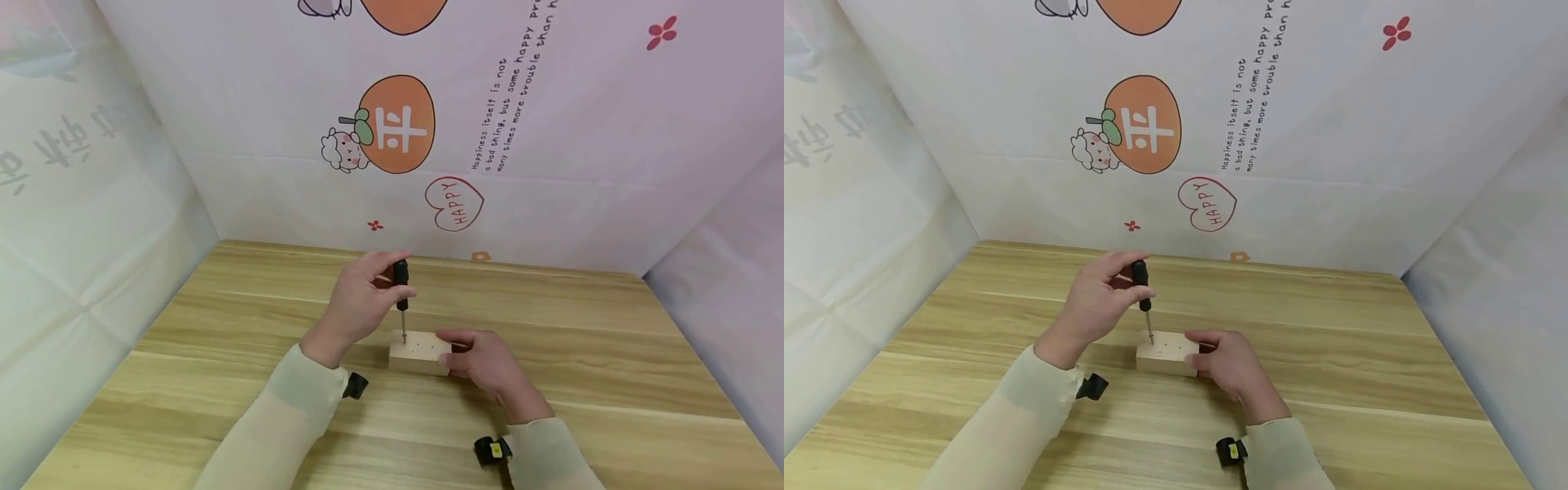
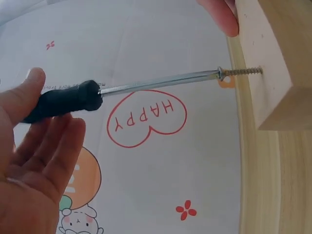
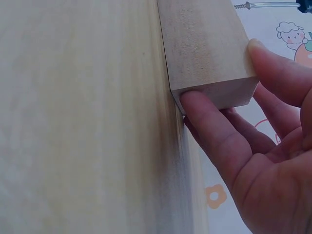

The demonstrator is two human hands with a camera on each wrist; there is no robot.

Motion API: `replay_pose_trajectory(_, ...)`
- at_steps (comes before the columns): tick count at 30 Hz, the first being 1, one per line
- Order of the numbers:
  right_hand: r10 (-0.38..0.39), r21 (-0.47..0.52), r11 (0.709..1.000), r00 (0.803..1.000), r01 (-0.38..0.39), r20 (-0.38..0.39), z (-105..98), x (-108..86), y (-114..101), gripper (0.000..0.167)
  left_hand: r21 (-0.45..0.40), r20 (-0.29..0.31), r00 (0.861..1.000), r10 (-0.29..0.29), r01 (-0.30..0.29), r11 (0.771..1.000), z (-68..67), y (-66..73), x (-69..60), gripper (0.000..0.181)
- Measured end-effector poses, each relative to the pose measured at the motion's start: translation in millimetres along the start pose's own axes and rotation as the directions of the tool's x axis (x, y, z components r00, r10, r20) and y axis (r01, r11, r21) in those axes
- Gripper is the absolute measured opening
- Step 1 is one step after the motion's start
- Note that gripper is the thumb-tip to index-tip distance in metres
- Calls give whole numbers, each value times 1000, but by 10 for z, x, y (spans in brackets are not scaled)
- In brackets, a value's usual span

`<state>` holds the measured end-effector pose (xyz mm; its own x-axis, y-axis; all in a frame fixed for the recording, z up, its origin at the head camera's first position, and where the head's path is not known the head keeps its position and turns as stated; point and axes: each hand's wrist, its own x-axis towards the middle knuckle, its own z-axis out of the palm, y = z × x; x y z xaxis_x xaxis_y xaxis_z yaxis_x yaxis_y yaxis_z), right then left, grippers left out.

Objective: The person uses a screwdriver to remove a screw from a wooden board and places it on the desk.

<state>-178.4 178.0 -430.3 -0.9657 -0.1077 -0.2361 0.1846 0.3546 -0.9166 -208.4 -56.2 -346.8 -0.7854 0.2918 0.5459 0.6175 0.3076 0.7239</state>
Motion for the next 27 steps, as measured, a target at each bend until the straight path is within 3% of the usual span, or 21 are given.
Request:
replay_pose_trajectory(4,-2,6,1000,1000,2,4,-2,5,0,40,-125,94,995,14,-2,992,-29,7,4,43)
replay_pose_trajectory(8,-4,11,1000,1000,3,9,-3,9,4,40,-211,94,993,65,-44,976,-35,4,7,42)
replay_pose_trajectory(13,-3,20,1000,1000,3,13,-6,3,4,40,-158,16,987,163,-158,975,-1,10,3,40)
replay_pose_trajectory(18,-8,21,1000,1000,7,15,-9,-3,1,40,-43,-22,986,166,-166,985,46,21,-1,35)
replay_pose_trajectory(21,-4,27,1000,1000,3,17,-6,-6,-6,40,-6,1,986,168,-168,986,38,26,-6,35)
replay_pose_trajectory(27,0,32,999,1000,-1,18,-8,-8,-13,40,-74,88,985,148,-141,987,-15,27,-14,38)
